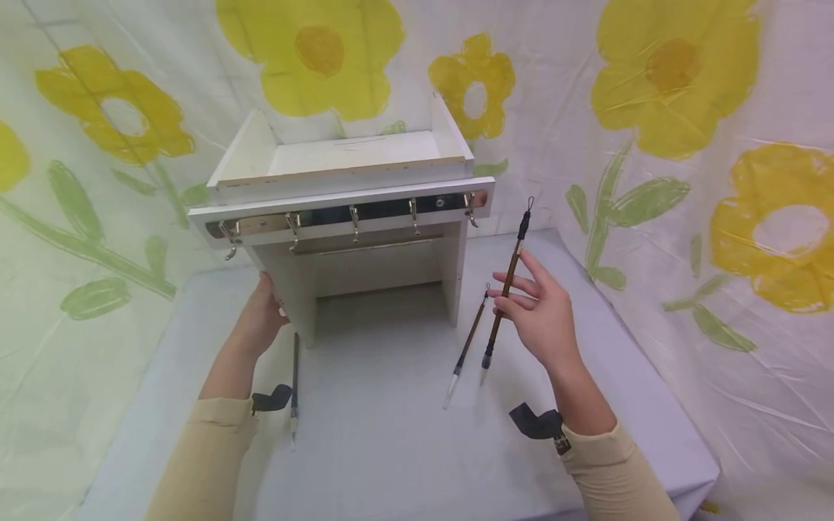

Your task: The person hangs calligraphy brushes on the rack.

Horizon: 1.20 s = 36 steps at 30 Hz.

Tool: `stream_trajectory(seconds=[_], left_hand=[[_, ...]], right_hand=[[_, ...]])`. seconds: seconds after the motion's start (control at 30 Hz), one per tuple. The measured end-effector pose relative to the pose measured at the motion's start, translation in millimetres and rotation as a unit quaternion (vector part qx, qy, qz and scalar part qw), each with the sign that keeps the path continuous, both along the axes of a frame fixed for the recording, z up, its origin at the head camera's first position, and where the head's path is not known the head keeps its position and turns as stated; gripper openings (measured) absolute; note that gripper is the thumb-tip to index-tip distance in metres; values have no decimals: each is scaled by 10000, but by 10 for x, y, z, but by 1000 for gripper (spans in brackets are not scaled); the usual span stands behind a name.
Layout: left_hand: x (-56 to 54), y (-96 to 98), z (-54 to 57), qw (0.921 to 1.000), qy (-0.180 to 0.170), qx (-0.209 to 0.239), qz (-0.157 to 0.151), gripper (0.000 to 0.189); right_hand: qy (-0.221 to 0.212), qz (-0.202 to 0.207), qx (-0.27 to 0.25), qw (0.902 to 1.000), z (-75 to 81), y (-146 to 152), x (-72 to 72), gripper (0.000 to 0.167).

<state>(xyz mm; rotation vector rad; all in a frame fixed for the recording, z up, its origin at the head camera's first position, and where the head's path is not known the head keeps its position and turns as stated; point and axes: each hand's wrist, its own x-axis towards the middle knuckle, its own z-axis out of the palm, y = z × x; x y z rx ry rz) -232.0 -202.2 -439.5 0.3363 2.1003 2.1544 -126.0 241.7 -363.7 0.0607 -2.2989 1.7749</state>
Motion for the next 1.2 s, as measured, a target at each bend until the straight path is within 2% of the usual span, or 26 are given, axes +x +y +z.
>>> stream_trajectory(seconds=[0.33,0.57,1.03,1.2], left_hand=[[17,6,-8,9999,95,104,-97,60],[-2,5,-24,9996,191,144,-165,58],[12,-18,-28,9997,118,170,-133,59],[-5,-5,-22,9996,101,185,-162,60]], right_hand=[[397,297,88,9987,150,-113,71,83],[529,666,209,9962,175,-228,136,82],[479,1568,300,9860,164,-463,117,80],[282,1809,512,9818,104,-527,108,78]])
